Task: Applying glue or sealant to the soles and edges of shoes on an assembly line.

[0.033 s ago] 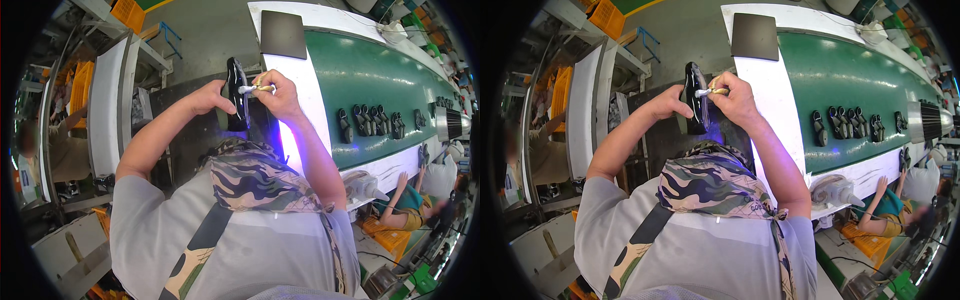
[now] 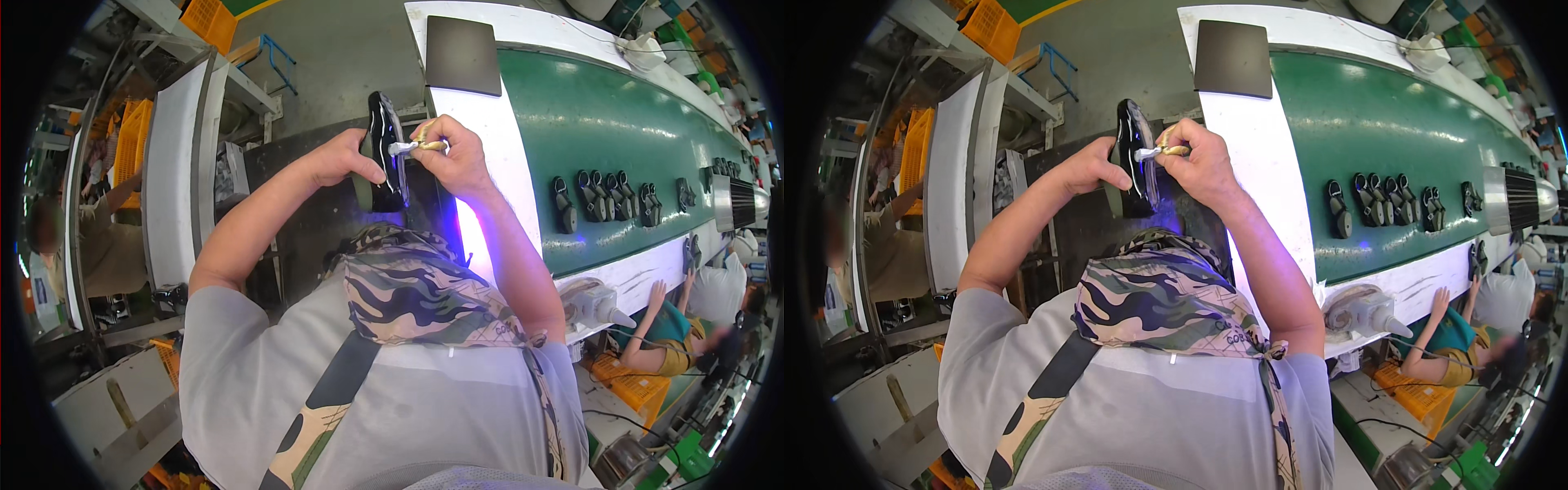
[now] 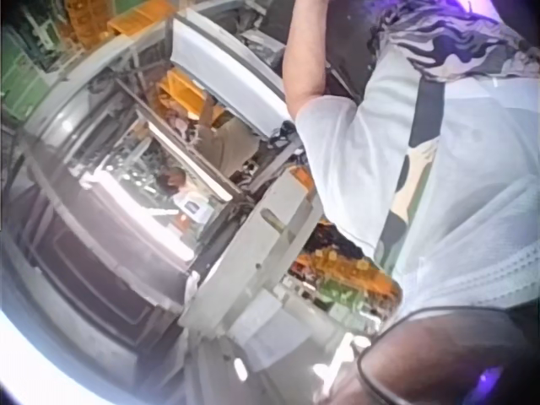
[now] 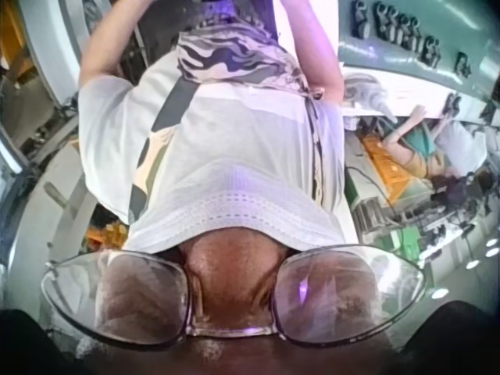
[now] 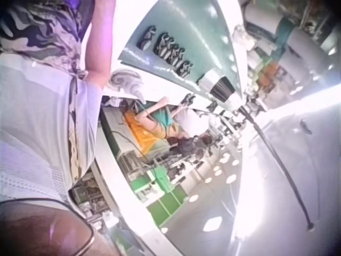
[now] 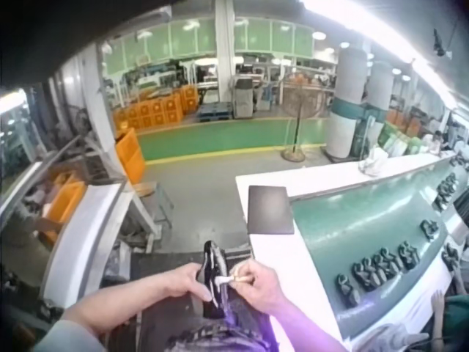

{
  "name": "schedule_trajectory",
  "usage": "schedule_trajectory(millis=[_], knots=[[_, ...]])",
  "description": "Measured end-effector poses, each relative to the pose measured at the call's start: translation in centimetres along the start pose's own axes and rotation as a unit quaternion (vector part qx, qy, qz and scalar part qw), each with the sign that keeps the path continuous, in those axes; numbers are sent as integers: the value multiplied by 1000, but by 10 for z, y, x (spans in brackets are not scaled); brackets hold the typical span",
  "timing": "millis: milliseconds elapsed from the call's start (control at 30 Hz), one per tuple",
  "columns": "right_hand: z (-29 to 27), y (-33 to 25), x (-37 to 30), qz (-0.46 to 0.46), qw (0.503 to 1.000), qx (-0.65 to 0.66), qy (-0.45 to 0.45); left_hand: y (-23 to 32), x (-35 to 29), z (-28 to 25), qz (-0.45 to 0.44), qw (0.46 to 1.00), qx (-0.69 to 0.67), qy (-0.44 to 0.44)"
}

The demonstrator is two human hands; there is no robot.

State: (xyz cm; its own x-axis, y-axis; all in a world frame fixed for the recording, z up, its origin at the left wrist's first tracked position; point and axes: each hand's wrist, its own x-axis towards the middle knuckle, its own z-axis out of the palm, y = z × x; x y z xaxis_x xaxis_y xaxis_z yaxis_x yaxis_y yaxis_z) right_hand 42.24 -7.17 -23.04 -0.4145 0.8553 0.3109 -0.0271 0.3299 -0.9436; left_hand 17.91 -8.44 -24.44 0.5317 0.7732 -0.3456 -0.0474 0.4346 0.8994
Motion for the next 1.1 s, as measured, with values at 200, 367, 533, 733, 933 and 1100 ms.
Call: schedule_trajectory(millis=[200, 367, 533, 733, 933, 1100], knots=[[-5, 4, -13, 86, 994, 29, -53, -3, -3, -6, -1, 997, -61, 55], [-19, 14, -25, 86, 993, 73, -38, -7, -5, -5, 41, 987, -108, 108], [-17, 29, -35, 140, 968, 193, 82, -15, -5, 3, 98, 977, -179, 60], [-15, 44, -43, 174, 951, 220, 131, -35, 4, 18, 150, 959, -221, 91], [-20, 44, -46, 200, 943, 205, 168, -36, 6, 38, 224, 948, -105, 198], [-11, 45, -42, 233, 932, 219, 169, -41, 3, 47, 267, 919, 30, 290]])
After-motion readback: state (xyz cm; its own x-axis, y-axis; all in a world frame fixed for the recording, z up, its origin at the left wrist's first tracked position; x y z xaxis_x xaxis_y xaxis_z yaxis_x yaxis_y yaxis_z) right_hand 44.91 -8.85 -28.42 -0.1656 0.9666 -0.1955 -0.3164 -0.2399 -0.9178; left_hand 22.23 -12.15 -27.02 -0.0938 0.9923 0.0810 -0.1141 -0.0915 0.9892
